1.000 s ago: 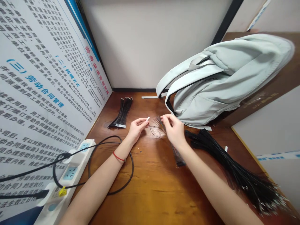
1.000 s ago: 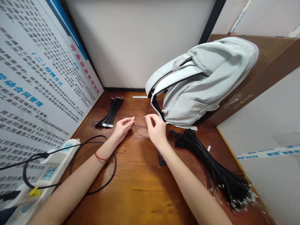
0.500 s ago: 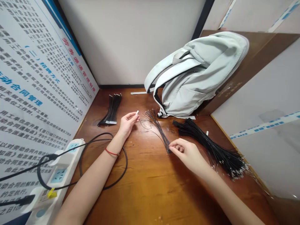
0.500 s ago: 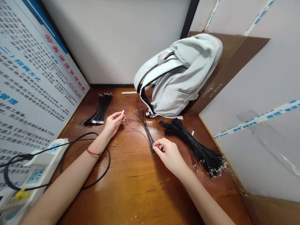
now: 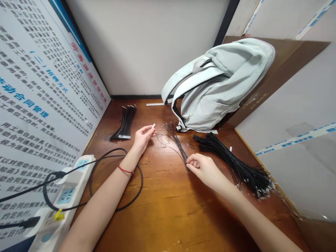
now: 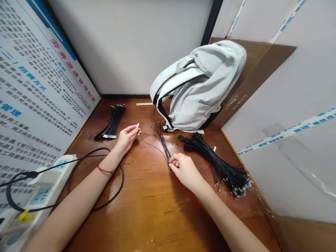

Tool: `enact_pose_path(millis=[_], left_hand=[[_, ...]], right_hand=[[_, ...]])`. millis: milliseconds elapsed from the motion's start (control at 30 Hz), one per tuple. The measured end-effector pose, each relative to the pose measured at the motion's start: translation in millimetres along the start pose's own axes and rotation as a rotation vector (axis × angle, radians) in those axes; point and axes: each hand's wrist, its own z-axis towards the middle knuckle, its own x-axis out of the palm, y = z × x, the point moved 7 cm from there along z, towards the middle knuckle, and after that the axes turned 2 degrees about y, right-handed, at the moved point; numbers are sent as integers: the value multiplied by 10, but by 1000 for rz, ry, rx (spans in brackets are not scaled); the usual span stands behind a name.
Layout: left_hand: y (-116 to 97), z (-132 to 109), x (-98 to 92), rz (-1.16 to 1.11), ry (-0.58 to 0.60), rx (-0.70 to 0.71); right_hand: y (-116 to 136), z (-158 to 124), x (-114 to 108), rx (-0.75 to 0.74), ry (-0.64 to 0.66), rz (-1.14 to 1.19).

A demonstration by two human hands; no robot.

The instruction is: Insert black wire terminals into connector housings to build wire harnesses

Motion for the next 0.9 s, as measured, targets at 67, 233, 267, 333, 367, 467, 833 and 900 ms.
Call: enact_pose_path(millis=[67,233,267,333,367,467,833,900], left_hand=[[2,0,0,4,1,-4],[1,1,3,5,1,-5],[1,2,5,3,3,-5],[3,5,11,0,13,-6],[5,7,12,-1,17,-6],[10,14,9,-1,21,-8],[8,10,20,-7,28,-9],[9,10,22,-3,31,-8]], right_hand=[[6,40,-1,56,46,43],[10,121,5,159,133,70],[10,134,10,171,144,58],[14,161,24,181,166,28],[18,175,28,181,172,9],[33,216,23,172,175,-31],[-36,244,34,142,208,36],[-43,251,38,136,206,36]])
